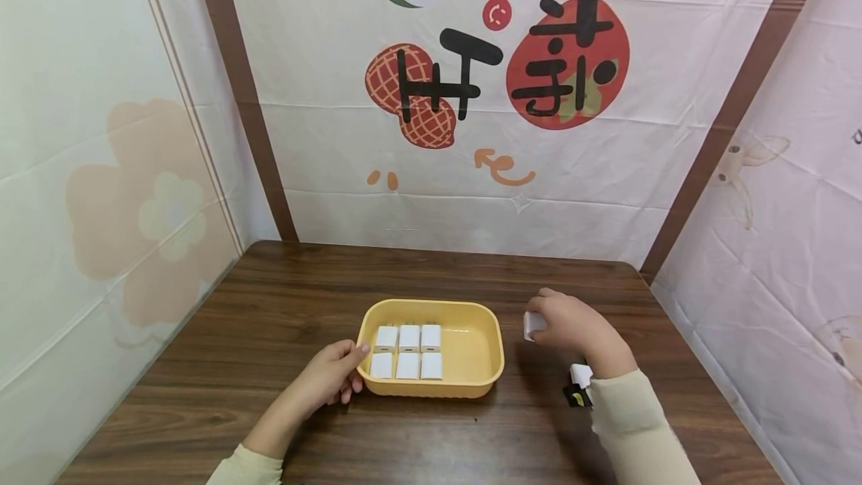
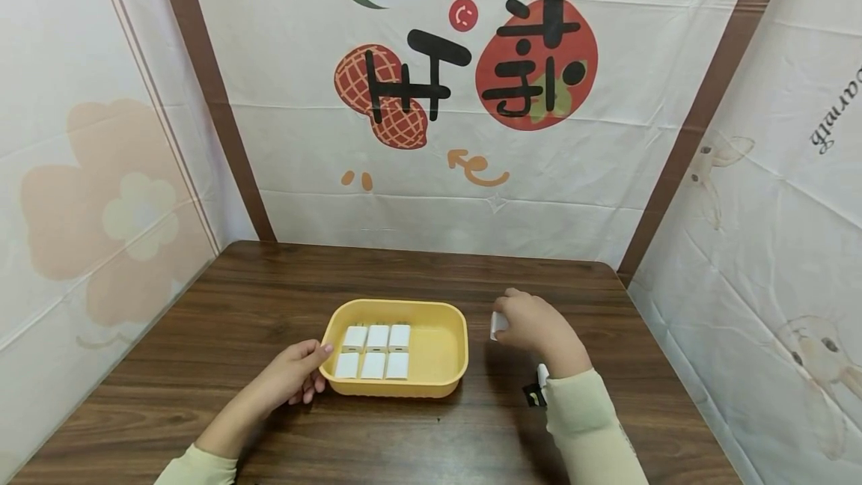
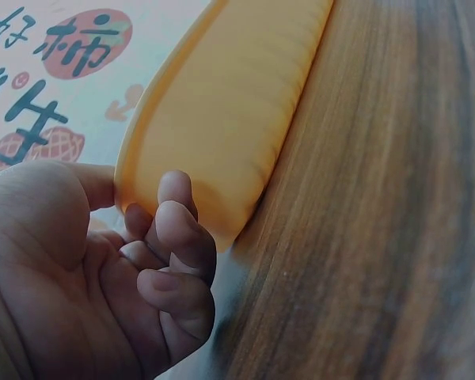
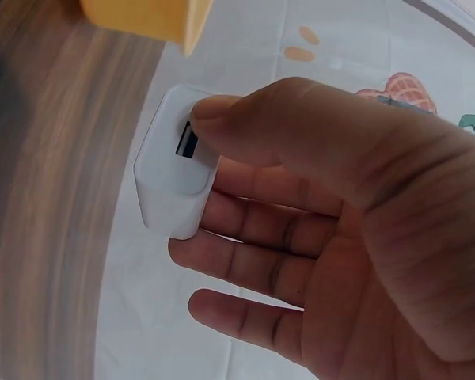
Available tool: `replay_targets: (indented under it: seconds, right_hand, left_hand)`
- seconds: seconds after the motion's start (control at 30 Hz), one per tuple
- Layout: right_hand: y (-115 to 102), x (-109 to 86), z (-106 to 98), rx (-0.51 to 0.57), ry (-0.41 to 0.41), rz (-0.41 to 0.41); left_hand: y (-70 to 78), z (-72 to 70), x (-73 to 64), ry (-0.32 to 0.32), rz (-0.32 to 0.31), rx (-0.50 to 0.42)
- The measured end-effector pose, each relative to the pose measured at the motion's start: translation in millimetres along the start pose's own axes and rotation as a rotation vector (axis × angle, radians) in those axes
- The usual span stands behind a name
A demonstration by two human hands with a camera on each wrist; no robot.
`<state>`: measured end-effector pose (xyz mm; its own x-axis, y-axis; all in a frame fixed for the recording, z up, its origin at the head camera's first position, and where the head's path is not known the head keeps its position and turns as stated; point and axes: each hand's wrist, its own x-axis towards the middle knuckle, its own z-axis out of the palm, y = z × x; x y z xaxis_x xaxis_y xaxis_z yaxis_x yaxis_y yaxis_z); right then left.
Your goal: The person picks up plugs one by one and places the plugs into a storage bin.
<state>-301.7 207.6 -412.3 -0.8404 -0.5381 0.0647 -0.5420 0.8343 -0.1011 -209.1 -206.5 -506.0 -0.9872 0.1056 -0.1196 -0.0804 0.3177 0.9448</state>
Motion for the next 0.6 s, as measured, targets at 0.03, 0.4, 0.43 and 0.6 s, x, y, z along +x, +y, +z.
replay_targets:
  seconds: [0.03, 0.4, 0.43, 0.6]
  right_hand:
    - [-1.5, 0.6, -0.8, -0.003, 0.006, -0.008]
    - [-23.2, 4.5, -11.6, 0.026, 0.031, -0.053]
    - [-24.7, 4.8, -11.8, 0.029, 0.032, -0.058]
    - [-31.2, 6.6, -12.6, 0.031, 0.039, -0.081]
  left_hand:
    - [-0.3, 0.0, 0.0, 0.0, 0.0, 0.0]
    - [-1.7, -0.2, 0.1, -0.001, -0.002, 0.006]
    - [-1.6, -0.2, 0.0, -0.001, -0.001, 0.006]
    - [0.6, -1.1, -0.1, -0.002, -0.006, 0.003]
